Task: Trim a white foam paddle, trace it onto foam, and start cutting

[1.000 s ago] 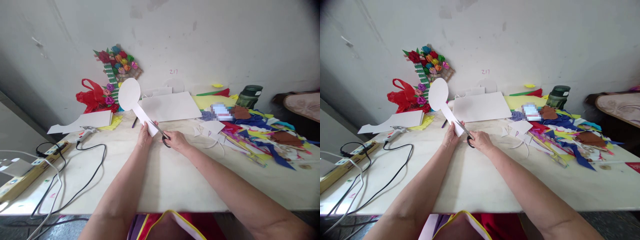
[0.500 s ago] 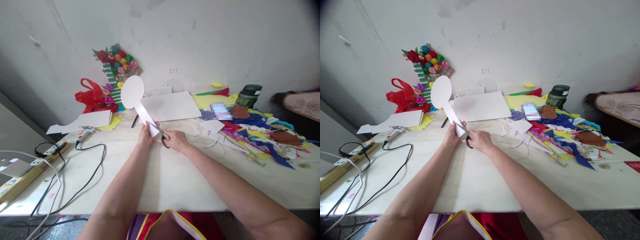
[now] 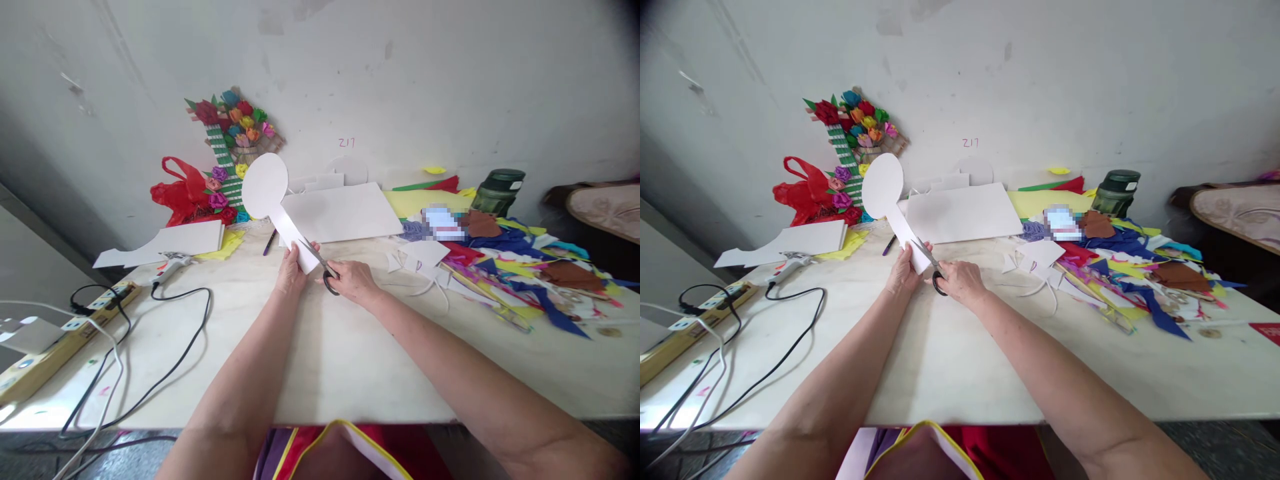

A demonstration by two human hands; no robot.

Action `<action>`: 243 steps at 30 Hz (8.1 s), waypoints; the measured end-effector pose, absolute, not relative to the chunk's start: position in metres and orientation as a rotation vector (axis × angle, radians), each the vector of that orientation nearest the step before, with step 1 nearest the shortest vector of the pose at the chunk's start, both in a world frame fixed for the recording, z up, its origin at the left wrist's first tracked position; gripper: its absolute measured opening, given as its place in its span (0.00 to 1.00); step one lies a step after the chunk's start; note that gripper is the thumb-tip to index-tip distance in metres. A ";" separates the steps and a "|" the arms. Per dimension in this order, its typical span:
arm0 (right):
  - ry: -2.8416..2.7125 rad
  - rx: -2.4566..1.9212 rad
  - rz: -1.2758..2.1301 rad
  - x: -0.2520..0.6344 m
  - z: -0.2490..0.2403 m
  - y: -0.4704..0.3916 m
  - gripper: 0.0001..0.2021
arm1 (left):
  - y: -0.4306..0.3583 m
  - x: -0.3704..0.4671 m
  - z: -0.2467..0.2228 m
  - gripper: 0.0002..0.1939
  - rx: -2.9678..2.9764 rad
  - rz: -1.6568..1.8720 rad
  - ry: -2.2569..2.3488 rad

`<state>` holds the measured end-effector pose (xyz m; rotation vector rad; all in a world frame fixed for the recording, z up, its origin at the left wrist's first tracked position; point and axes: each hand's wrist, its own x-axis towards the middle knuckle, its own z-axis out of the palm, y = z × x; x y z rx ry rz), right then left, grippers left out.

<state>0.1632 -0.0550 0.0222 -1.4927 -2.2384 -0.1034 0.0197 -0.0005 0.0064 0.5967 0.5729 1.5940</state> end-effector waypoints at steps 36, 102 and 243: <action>-2.023 -1.850 -0.011 0.202 0.013 -0.015 0.13 | -0.005 -0.007 0.014 0.22 0.785 1.340 0.483; -2.394 -1.913 -0.092 0.225 -0.014 0.004 0.30 | -0.006 0.010 0.015 0.33 0.782 1.215 0.286; -1.609 -1.170 1.389 0.182 0.013 -0.024 0.21 | 0.012 -0.018 -0.007 0.17 0.975 1.453 0.838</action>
